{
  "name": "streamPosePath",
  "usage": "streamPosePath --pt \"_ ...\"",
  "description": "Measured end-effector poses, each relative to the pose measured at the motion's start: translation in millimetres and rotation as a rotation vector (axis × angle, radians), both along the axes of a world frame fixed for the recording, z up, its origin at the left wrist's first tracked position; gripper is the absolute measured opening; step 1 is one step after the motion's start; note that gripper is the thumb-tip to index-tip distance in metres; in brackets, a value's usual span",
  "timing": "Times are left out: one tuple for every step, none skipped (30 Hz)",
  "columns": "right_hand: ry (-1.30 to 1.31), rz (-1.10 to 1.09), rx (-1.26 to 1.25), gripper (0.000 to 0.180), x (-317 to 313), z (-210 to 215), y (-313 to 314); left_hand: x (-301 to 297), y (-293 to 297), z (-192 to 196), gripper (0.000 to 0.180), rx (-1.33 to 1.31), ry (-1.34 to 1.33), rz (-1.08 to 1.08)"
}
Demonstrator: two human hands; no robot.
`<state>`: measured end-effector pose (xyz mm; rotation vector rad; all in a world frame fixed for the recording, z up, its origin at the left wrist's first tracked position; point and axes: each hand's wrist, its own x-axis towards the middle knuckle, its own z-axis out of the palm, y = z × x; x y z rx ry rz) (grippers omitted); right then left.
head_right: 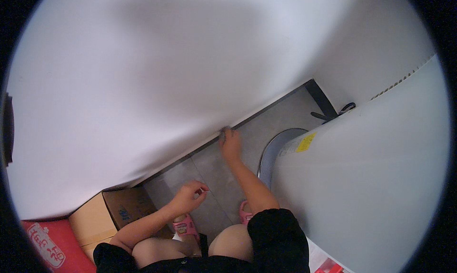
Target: The person cleans the floor around a white appliance using a cloth. They move a green stool aside to access the area, wipe the floor and the appliance's base, then return the stool to its original position.
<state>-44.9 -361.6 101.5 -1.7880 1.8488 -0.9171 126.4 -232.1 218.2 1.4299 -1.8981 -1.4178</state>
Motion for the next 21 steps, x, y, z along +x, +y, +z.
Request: streamPosePath --pt "0.113 0.083 0.018 0.037 11.2 0.2 10.4 0.4 0.6 -0.4 0.015 0.007 -0.001 0.009" --pt "0.225 0.165 0.036 0.034 20.8 0.5 18.7 0.9 1.1 -0.7 0.015 0.015 -0.002 0.017" --pt "0.187 0.252 0.033 0.034 24.2 -1.5 22.2 -1.0 0.6 -0.9 0.015 0.018 0.002 0.021" --pt "0.148 0.338 0.03 0.034 26.6 -5.3 24.3 -2.3 0.5 -1.5 0.015 0.015 0.01 0.014" --pt "0.108 0.422 0.028 0.034 25.8 -8.3 23.9 -2.9 0.5 -2.3 0.015 0.011 0.017 0.006" --pt "0.049 0.256 0.0 0.038 17.5 -17.6 20.1 -3.0 1.7 -3.3 0.015 0.014 0.022 -0.004" --pt "-0.01 0.085 -0.025 0.042 1.3 -30.5 13.7 -2.7 3.3 -2.4 0.016 0.028 0.019 0.01" --pt "-0.073 -0.082 -0.052 0.045 -13.1 -36.8 8.5 0.8 4.5 0.6 0.016 0.039 0.012 0.03" --pt "-0.079 -0.167 0.031 0.045 -28.9 -35.8 3.4 7.4 5.7 2.4 0.016 0.05 0.001 0.055" --pt "-0.073 -0.261 0.112 0.044 -49.9 -33.8 2.8 11.2 5.8 3.7 0.017 0.042 0.0 0.061" --pt "0.068 -0.252 0.103 0.041 -65.7 -36.9 7.7 12.8 5.5 4.0 0.017 0.034 0.002 0.067" --pt "0.208 -0.242 0.099 0.038 -82.5 -43.7 13.3 10.5 5.3 4.7 0.017 0.03 0.004 0.072" --pt "0.35 -0.234 0.093 0.034 -94.0 -51.0 18.5 9.3 4.4 3.5 0.018 0.042 0.003 0.051" --pt "0.419 -0.232 0.089 0.034 -101.6 -58.8 25.0 7.9 3.6 2.3 0.018 0.054 0.002 0.03" --pt "0.479 -0.224 0.083 0.033 -100.7 -65.0 30.9 8.8 1.9 2.2 0.018 0.064 -0.007 0.013" --pt "0.54 -0.218 0.078 0.033 -100.3 -70.6 38.2 8.5 0.6 3.8 0.018 0.055 -0.02 0.014" --pt "0.58 -0.172 0.112 0.031 -98.5 -76.1 45.5 7.8 -0.8 7.5 0.018 0.045 -0.032 0.014" --pt "0.612 -0.119 0.158 0.03 -87.2 -82.1 58.1 9.4 1.9 9.3 0.018 0.048 -0.052 0.017" --pt "0.645 -0.066 0.193 0.029 -71.6 -79.1 65.6 11.7 2.0 8.1 0.018 0.055 -0.045 0.025" --pt "0.581 0.122 0.231 0.029 -54.3 -75.6 82.5 13.8 2.1 5.9 0.018 0.062 -0.036 0.033" --pt "0.513 0.32 0.261 0.028 -25.3 -62.1 99.6 18.3 3.2 5.3 0.018 0.067 -0.03 0.053"
